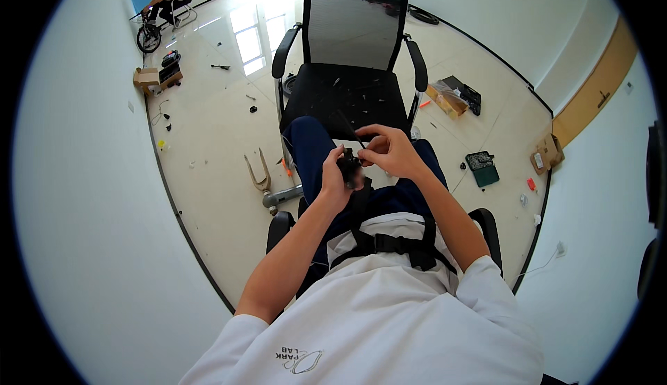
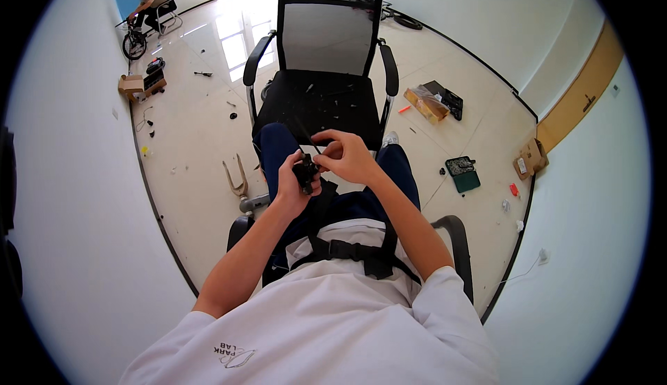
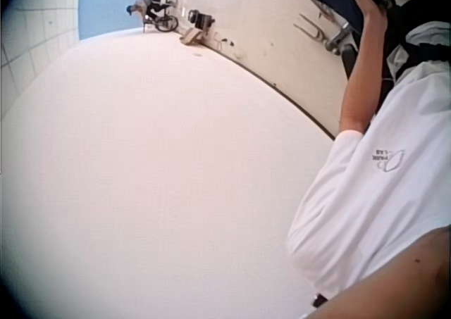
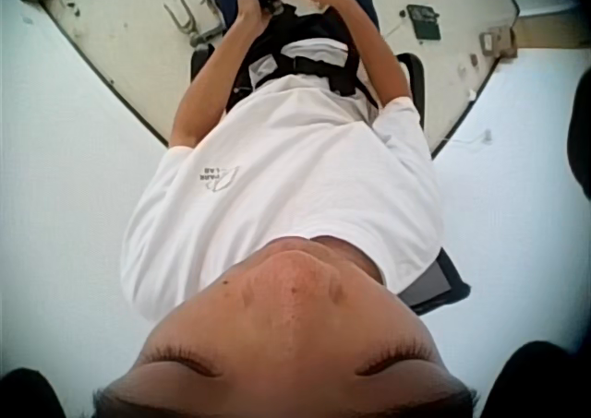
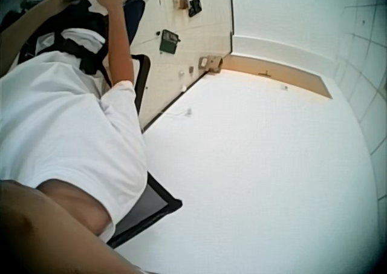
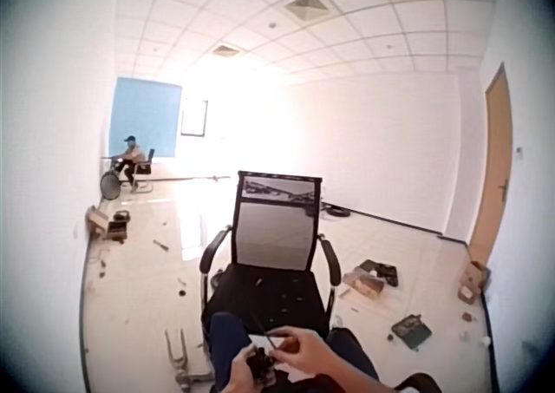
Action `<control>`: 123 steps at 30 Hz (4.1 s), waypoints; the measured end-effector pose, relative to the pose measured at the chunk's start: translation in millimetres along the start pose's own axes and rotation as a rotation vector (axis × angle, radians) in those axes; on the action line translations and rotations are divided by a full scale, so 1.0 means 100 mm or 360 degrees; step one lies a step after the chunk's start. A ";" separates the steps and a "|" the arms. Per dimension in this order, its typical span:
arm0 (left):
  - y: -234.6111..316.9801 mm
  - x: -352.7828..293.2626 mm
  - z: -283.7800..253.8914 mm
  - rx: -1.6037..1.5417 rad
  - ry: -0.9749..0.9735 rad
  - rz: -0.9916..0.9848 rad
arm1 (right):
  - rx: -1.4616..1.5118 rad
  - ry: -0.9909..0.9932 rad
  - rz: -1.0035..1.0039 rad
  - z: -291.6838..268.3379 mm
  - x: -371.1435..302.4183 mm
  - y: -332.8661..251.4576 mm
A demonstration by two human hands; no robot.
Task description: The person sits in a chair and assembles a small mechanical component using an Allen key. They insert and tighten screws into a black housing while seated, with tools and parts scattered on the floor.
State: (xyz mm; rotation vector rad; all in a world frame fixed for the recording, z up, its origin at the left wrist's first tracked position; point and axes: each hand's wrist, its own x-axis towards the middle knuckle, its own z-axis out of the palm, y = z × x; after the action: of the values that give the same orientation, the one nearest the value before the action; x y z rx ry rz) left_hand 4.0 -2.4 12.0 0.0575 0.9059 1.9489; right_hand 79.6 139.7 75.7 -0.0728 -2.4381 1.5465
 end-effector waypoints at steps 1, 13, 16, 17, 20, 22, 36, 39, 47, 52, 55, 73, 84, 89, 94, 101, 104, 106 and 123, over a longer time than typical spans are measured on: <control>0.00 0.00 -0.01 -0.0011 -0.0031 -0.0024 | 0.0061 -0.0042 0.0027 -0.02 0.02 -0.01; 0.02 0.04 -0.05 -0.0288 -0.0220 -0.0261 | 0.0183 -0.0175 0.0216 -0.41 0.30 0.26; 0.01 0.05 -0.07 -0.0351 -0.0229 -0.0288 | 0.0098 -0.0027 0.0124 -0.40 0.25 0.36; 0.01 0.04 -0.06 -0.0371 -0.0230 -0.0292 | 0.0021 -0.0008 0.0110 -0.41 0.24 0.38; 0.01 0.03 -0.07 -0.0498 -0.0255 -0.0334 | -0.0038 0.0036 0.0081 -0.43 0.23 0.41; 0.04 0.03 -0.08 -0.0624 -0.0289 -0.0406 | 0.0148 0.0071 0.0086 -0.43 0.22 0.41; 0.06 0.04 -0.09 -0.0875 -0.0373 -0.0625 | 0.0454 -0.0129 0.0273 -0.19 0.69 0.38; 0.02 0.07 -0.13 -0.0930 -0.0339 -0.0576 | 0.0290 -0.0216 0.0232 -0.21 0.57 0.49; 0.02 0.10 -0.12 -0.0733 -0.0214 -0.0369 | 0.0012 -0.0037 0.0203 -0.29 0.38 0.60; 0.08 -0.01 -0.01 -0.0614 -0.0180 -0.0327 | -0.0106 0.0132 0.0030 -0.35 0.37 0.54; 0.05 0.00 0.00 -0.0657 -0.0193 -0.0435 | -0.0144 0.0130 -0.0017 -0.36 0.37 0.44; 0.03 0.05 -0.04 -0.0442 -0.0037 -0.0216 | -0.0144 0.0133 0.0006 -0.27 0.44 0.42; -0.01 0.13 -0.14 -0.0503 -0.0040 -0.0153 | -0.0155 0.0123 -0.0052 -0.21 0.43 0.38; 0.01 0.13 -0.12 -0.0440 0.0336 -0.0061 | -0.0105 0.0150 -0.0024 -0.12 0.38 0.54; -0.02 0.20 -0.22 -0.0388 0.0367 -0.0069 | -0.0110 0.0111 0.0039 -0.12 0.39 0.57; -0.03 0.24 -0.27 -0.0338 0.0165 -0.0168 | -0.0218 0.0055 0.0007 -0.23 0.46 0.54; -0.06 0.28 -0.34 -0.0316 0.0119 -0.0189 | -0.0301 0.0014 0.0004 -0.24 0.45 0.56; -0.05 0.25 -0.28 -0.0310 0.0155 -0.0196 | -0.0283 0.0009 0.0038 -0.25 0.46 0.57; -0.08 0.26 -0.30 -0.0358 0.0399 -0.0064 | -0.0158 -0.0167 0.0176 -0.07 0.31 0.55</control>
State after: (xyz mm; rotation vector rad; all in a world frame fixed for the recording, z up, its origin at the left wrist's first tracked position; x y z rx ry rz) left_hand -16.2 3.1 -22.4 -0.3401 0.8337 2.0372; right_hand 45.9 175.8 35.0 -0.1504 -2.6338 1.5083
